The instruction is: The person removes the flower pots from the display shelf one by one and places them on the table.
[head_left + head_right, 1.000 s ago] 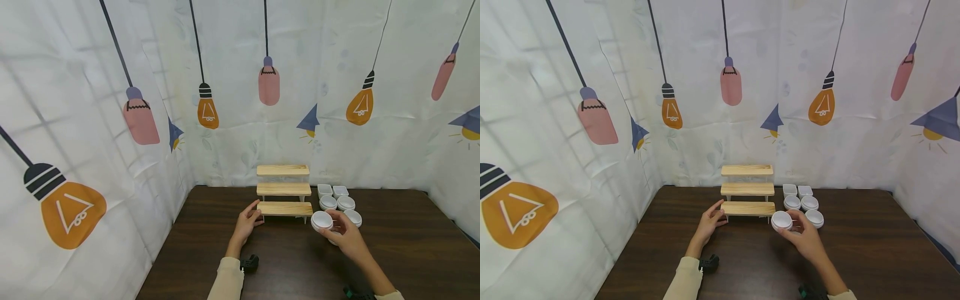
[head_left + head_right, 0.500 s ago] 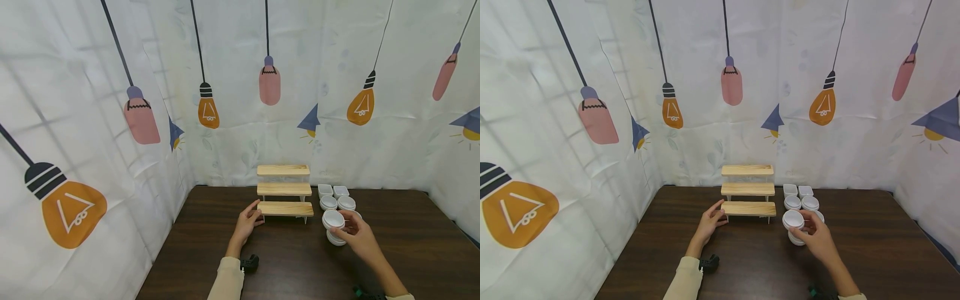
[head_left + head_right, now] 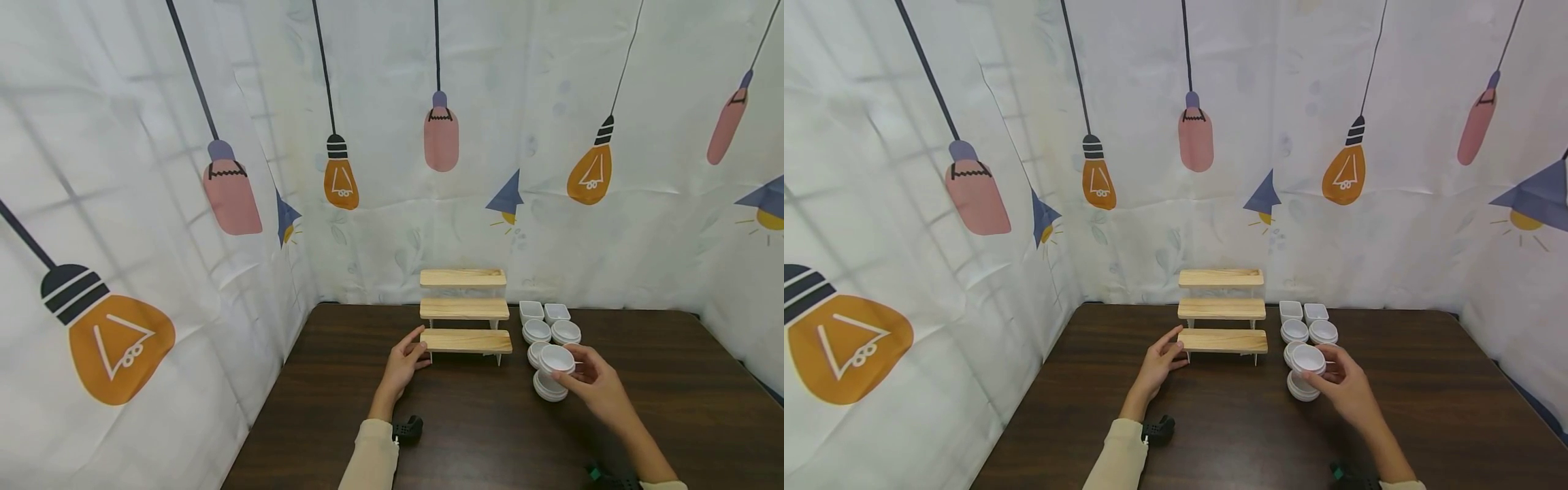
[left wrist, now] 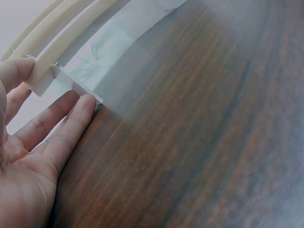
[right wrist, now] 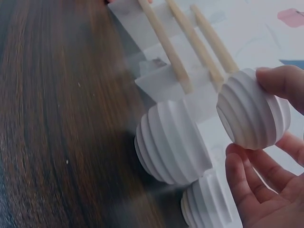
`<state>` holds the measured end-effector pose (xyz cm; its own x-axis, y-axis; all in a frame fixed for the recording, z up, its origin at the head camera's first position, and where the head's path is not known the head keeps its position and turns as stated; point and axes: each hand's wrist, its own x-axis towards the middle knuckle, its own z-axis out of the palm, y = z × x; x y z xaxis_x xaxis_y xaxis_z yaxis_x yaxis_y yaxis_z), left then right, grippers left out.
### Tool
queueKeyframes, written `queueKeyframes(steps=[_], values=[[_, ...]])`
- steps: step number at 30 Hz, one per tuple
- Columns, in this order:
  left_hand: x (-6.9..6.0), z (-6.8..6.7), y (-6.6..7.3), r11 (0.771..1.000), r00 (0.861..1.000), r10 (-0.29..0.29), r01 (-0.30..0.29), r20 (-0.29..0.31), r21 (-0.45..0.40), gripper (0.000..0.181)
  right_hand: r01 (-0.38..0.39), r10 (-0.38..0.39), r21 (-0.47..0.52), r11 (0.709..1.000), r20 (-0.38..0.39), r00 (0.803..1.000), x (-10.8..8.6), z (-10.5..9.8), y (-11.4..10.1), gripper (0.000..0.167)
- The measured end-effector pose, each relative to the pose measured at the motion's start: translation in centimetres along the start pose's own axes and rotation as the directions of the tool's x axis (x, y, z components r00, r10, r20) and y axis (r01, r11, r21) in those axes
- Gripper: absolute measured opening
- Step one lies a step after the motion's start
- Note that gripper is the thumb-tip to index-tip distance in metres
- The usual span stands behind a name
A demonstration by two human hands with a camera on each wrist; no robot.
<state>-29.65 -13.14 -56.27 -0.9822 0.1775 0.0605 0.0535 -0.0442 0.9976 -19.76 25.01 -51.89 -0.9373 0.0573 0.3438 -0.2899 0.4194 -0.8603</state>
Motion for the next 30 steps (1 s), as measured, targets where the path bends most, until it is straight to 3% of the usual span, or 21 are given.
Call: queueKeyframes(steps=[12,30], values=[[-0.2,0.1,0.0,1.000,1.000,0.010,-0.010,0.002,0.010,0.051,-0.005,0.005,-0.009,1.000,-0.008,1.000,0.1,-0.9,0.9,0.053],[-0.1,0.2,0.1,1.000,1.000,0.004,-0.004,-0.003,0.009,0.051,0.052,-0.051,-0.002,0.999,0.070,0.996,-0.1,-3.2,2.6,0.050]])
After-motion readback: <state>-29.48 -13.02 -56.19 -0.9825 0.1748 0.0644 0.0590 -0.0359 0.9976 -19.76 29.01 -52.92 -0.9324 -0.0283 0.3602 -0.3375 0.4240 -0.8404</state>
